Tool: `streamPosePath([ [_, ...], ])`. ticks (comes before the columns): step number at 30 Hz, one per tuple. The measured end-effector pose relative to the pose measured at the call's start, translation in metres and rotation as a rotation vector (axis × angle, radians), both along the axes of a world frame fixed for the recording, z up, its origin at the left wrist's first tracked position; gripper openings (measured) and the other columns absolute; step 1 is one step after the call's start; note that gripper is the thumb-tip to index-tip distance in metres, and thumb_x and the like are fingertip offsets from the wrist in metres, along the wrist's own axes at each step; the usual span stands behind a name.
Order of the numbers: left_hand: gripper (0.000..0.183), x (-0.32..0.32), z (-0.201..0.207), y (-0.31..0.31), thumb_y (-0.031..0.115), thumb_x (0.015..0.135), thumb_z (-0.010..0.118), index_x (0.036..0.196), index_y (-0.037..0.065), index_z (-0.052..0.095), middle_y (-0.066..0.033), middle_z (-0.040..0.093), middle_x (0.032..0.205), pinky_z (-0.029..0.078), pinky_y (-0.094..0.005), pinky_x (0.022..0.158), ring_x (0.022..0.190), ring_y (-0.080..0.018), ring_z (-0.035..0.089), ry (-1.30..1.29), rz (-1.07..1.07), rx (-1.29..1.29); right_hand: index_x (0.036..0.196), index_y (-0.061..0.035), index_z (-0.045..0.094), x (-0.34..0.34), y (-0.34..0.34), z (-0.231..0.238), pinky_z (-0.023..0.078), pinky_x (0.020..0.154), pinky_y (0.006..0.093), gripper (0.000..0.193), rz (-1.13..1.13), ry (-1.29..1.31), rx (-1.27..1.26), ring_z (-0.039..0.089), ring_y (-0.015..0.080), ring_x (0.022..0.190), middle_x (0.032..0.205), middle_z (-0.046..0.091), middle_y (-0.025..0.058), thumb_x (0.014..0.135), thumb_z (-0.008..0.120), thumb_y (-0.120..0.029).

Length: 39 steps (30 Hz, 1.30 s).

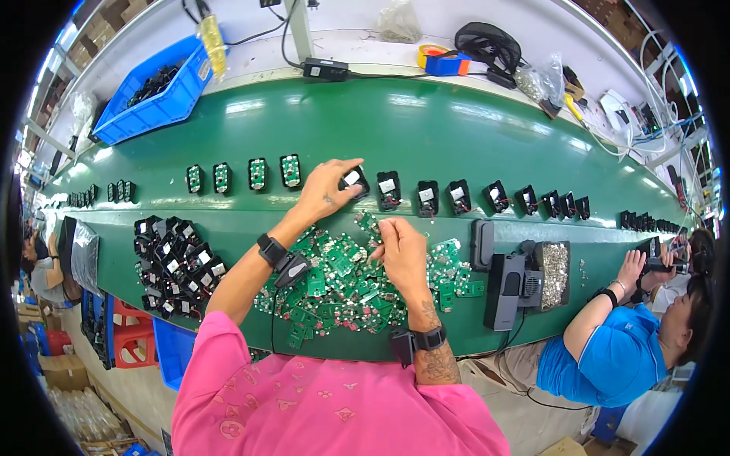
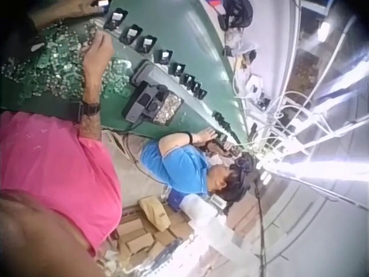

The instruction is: The person picks up a black plastic housing and a green circuit board, fits the board into the housing, and presses them together. After assembling the components, the person places the unit onto the green conveyor belt.

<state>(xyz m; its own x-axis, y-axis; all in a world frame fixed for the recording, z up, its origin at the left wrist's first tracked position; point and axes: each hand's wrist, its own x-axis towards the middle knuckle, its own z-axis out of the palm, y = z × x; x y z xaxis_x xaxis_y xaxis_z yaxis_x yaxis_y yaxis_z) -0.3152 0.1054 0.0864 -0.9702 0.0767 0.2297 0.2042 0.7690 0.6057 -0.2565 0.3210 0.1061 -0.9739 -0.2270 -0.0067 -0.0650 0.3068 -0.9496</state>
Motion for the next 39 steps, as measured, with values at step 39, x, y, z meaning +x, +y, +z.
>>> streamPosePath([
  [39,0.013,0.150,0.038,0.072,0.011,0.090,0.068,0.095,0.000,0.070,-0.0122,0.053,0.123,0.051,-0.0260,0.067,0.086,-0.0134,0.063,-0.110,0.044,0.752,0.097,0.0027,0.060,0.035,0.017,0.052,0.055,0.050,0.0255,0.025,0.138,-0.312,-0.665,0.066,0.0162,0.061,0.080,0.064,0.0083,0.103,0.054,-0.021],
])
